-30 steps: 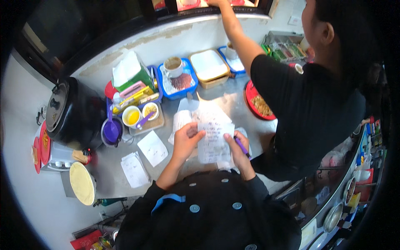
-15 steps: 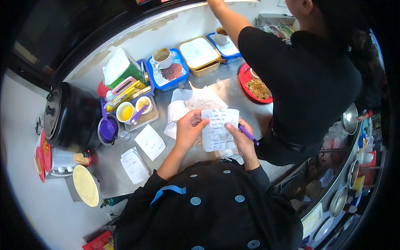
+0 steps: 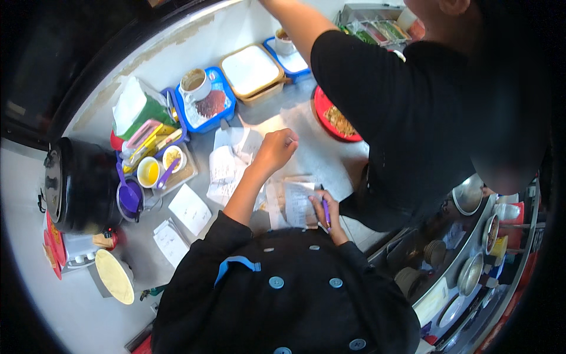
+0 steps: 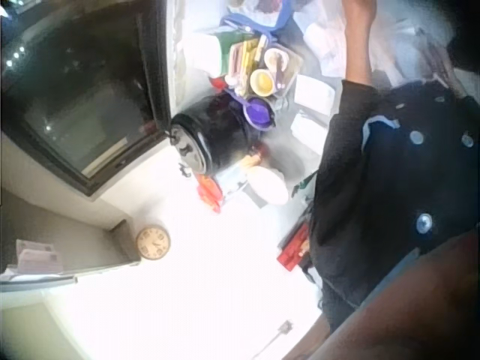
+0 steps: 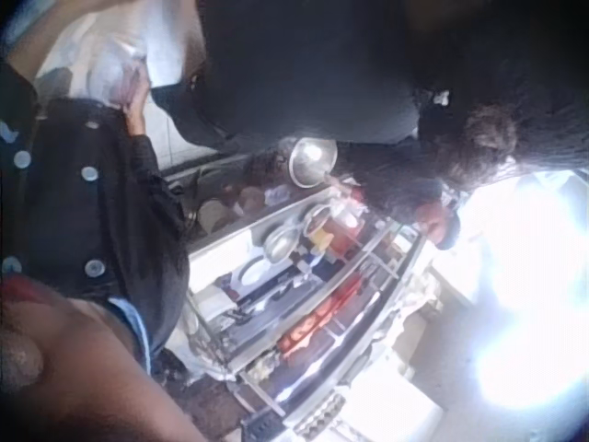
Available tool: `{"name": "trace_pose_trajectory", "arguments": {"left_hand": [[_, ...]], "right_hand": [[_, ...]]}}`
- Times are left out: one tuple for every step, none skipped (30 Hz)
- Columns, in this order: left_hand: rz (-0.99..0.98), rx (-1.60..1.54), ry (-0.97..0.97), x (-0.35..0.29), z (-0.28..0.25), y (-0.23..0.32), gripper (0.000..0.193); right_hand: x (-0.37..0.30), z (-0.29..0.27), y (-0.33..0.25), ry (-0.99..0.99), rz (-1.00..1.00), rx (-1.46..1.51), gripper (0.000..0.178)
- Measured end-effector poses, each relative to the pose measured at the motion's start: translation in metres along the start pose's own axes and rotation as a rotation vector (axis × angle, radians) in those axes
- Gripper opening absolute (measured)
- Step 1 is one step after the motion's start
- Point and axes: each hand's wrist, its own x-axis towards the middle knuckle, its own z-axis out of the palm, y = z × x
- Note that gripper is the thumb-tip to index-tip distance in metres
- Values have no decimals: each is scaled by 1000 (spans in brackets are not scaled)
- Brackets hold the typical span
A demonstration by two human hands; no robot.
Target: The person reviews several paper receipts on a stainless steel counter, writes notes with a pen, and organizes them alongside plates of food.
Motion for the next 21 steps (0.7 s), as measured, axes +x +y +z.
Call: {"name": "trace_pose_trajectory", "arguments": {"left_hand": [[62,-9,75,17,1,-2,15],[125,-18,150,38,9,-8,15],[194,-30,218,60,15,-7,16],[229,-70,258,80,18,-3,16],[263,-110,297,102,19,3,16],[276,-149,333,113,18,1,17],[163,-200,239,114,13,6,17],[48,-252,146,114,8,12,17],[-64,-303,65,117,1,14,18],[-57,-307,64,120,-2,6,18],[-50,-310,63,122,-5,-2,19],[-37,-316,56,126,-6,-8,20],[-45,-227,-2,134,-10,-8,22],[-72,-161,-83,142,-11,-6,22],[-82,-91,-156,157,-14,-2,23],[-91,-19,-230,169,-15,4,23],[147,123,-142,180,-5,-1,25],[331,26,-44,188,3,9,28],[519,-52,56,196,8,20,34],[612,-94,91,208,10,25,34],[643,-104,102,222,15,29,34]], "right_hand": [[7,2,4,-54,87,50,10],[11,7,8,-80,1,-4,9],[14,9,10,-95,-85,-59,10],[15,13,9,-111,-168,-109,11],[25,17,8,-67,-316,-84,13],[27,21,5,-36,-446,-53,15],[27,20,8,-47,-427,-79,16],[29,18,12,-59,-408,-106,18],[28,16,10,-106,-344,-91,20],[23,11,2,-172,-123,-23,21],[21,4,-7,-238,6,41,23],[24,0,-14,-294,137,102,26],[32,10,-16,-81,-533,-20,25],[36,14,-20,-142,-593,-18,24],[47,15,-33,-199,-670,-18,23],[56,18,-41,-253,-746,-20,22],[50,23,-32,-354,-608,-102,19],[60,38,-24,-355,-561,40,22],[71,49,-2,-357,-694,-58,26],[79,56,13,-360,-831,-187,31],[80,65,14,-459,-389,119,31]]}}
